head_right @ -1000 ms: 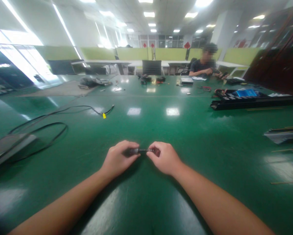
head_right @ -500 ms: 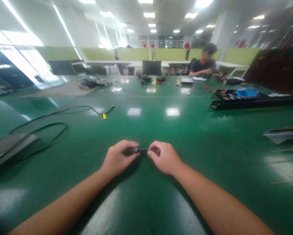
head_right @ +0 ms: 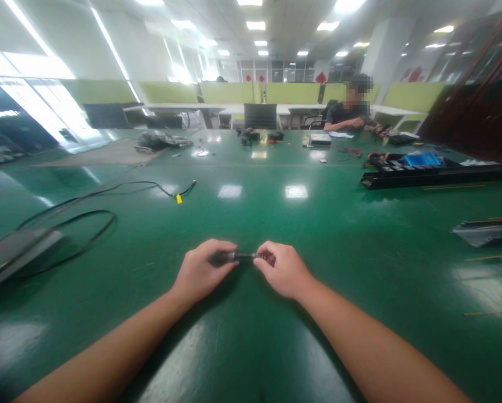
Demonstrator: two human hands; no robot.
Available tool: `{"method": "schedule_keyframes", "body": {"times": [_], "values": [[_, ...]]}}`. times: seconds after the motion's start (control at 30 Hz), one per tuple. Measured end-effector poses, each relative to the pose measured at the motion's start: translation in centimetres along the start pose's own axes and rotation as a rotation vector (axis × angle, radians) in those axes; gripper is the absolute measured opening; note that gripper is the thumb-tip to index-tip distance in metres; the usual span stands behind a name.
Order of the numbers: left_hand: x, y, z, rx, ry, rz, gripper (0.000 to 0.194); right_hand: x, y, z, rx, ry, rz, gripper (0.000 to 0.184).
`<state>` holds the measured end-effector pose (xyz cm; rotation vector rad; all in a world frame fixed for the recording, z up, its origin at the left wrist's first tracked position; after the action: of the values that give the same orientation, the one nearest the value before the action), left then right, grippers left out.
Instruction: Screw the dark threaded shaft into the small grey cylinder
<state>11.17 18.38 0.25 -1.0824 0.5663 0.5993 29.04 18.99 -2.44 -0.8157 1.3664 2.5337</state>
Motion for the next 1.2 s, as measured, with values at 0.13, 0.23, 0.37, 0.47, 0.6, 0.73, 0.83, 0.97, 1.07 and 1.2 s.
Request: {"method": "schedule_keyframes", "body": {"times": [0.13, 0.23, 0.37, 0.47, 0.6, 0.73, 0.83, 0.97, 1.07, 1.2], "values": [[-0.1, 0.1, 0.0, 0.006, -0.008, -0.011, 0.022, 0.0, 0.0, 0.0, 0.0, -0.003, 0.0, 0.007], [-0.1, 0.2, 0.0, 0.003, -0.01, -0.014, 0.022, 0.0, -0.1, 0.0, 0.003, -0.002, -0.005, 0.006], [-0.2, 0.2, 0.1, -0.004, -0.01, -0.016, 0.022, 0.1, -0.1, 0.1, 0.006, -0.004, 0.002, 0.007], [-0.2, 0.3, 0.1, -0.008, -0.012, -0.014, 0.023, 0.1, -0.1, 0.1, 0.011, -0.003, 0.008, 0.007], [-0.2, 0.4, 0.1, -0.007, -0.02, -0.005, 0.021, 0.0, -0.1, 0.0, 0.02, -0.007, 0.006, 0.007], [-0.3, 0.3, 0.1, -0.008, -0.026, -0.011, 0.022, 0.1, -0.1, 0.1, 0.024, -0.002, 0.008, 0.007], [-0.3, 0.4, 0.1, -0.014, -0.02, -0.014, 0.022, 0.1, -0.1, 0.1, 0.024, -0.005, 0.011, 0.007], [-0.3, 0.7, 0.2, -0.036, -0.024, -0.019, 0.023, 0.0, -0.2, 0.1, 0.04, -0.021, 0.022, 0.007], [-0.4, 1.0, 0.3, -0.061, -0.033, -0.016, 0.023, -0.1, -0.6, 0.1, 0.053, -0.038, 0.027, 0.008], [-0.9, 1.4, 0.8, -0.125, -0.072, 0.031, 0.028, 0.0, -1.4, 0.1, 0.085, -0.04, 0.065, 0.015]]}}
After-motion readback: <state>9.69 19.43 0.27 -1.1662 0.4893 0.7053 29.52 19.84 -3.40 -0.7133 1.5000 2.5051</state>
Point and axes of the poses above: each hand's wrist, its own z-axis towards the middle knuckle, its own x-axis out of the palm, y = z × x, the point moved 8 cm from there along z, towards the middle knuckle, and after that the axes turned 13 degrees about -x, right-handed, at the moved point
